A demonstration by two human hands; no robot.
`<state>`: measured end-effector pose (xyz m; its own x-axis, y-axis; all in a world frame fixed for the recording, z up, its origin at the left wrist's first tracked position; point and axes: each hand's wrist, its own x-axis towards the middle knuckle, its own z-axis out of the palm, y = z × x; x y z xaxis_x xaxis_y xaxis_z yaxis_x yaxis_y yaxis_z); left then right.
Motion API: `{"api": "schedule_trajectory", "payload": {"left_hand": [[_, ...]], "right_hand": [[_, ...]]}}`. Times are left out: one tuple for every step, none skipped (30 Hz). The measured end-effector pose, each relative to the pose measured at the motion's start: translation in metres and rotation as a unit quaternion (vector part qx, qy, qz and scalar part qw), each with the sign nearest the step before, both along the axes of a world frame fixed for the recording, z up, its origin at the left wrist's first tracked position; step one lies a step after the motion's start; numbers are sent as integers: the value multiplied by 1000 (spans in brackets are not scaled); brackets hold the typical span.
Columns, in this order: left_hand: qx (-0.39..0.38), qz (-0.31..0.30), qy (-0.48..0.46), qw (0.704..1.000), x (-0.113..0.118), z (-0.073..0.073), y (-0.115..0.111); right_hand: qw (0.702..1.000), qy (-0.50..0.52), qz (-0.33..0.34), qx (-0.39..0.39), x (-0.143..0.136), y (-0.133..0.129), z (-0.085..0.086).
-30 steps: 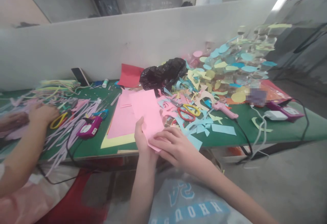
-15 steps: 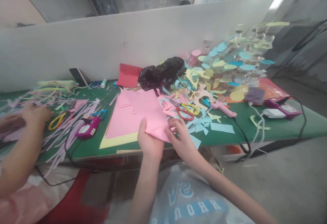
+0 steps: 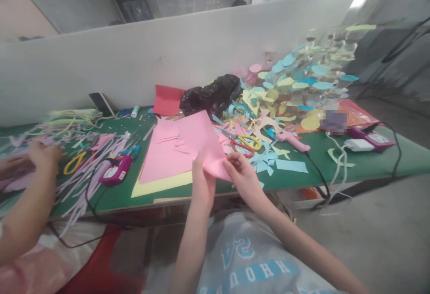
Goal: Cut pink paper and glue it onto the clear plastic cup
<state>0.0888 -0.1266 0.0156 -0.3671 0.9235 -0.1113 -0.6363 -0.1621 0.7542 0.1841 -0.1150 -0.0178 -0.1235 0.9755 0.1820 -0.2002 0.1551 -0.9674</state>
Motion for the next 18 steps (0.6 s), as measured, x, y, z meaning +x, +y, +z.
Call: {"api": "schedule_trajectory", "payload": {"left_hand": [[3,-21,34,999,0,-3,0],[7,-43,72,996,0,-6,1],[8,-60,112,992,-1,-9,1],[6,-72,148,986,-1,-12,2],[-2,-80,179,980,-2,-15,3],[-14,-87,205,975,-4,-17,4],[-28,-89,225,970,-5,-19,5],[-41,-87,244,965,-6,-20,5],[-54,-81,262,960,-7,-21,5],[-62,-76,279,955,-9,-21,5],[-68,-70,294,951,-10,-20,5],[-69,-68,306,947,-10,-19,4],[-69,-68,317,944,-11,-18,3],[-67,-69,324,941,-11,-16,2],[-65,-69,329,939,-11,-15,2],[-64,-70,333,938,-11,-14,2],[-63,-71,334,938,-11,-14,2],[-60,-71,334,938,-11,-13,2]], "right_hand": [[1000,6,-11,2,1,2,0],[1000,11,-22,2,3,4,1],[999,14,-32,2,4,5,1],[999,18,-38,-1,5,7,2],[999,24,-39,-5,6,9,2],[999,32,-35,-10,7,10,3],[999,42,-29,-16,8,11,3],[998,49,-22,-21,9,12,4],[998,52,-15,-24,10,12,5],[998,49,-6,-26,10,13,6],[999,40,4,-26,11,13,6],[999,27,12,-24,12,12,7],[999,14,19,-23,13,12,7],[999,3,24,-22,14,11,7],[999,-5,26,-23,14,11,7],[999,-10,25,-24,14,11,7],[999,-13,23,-25,15,10,7],[999,-15,22,-26,15,10,6]]}}
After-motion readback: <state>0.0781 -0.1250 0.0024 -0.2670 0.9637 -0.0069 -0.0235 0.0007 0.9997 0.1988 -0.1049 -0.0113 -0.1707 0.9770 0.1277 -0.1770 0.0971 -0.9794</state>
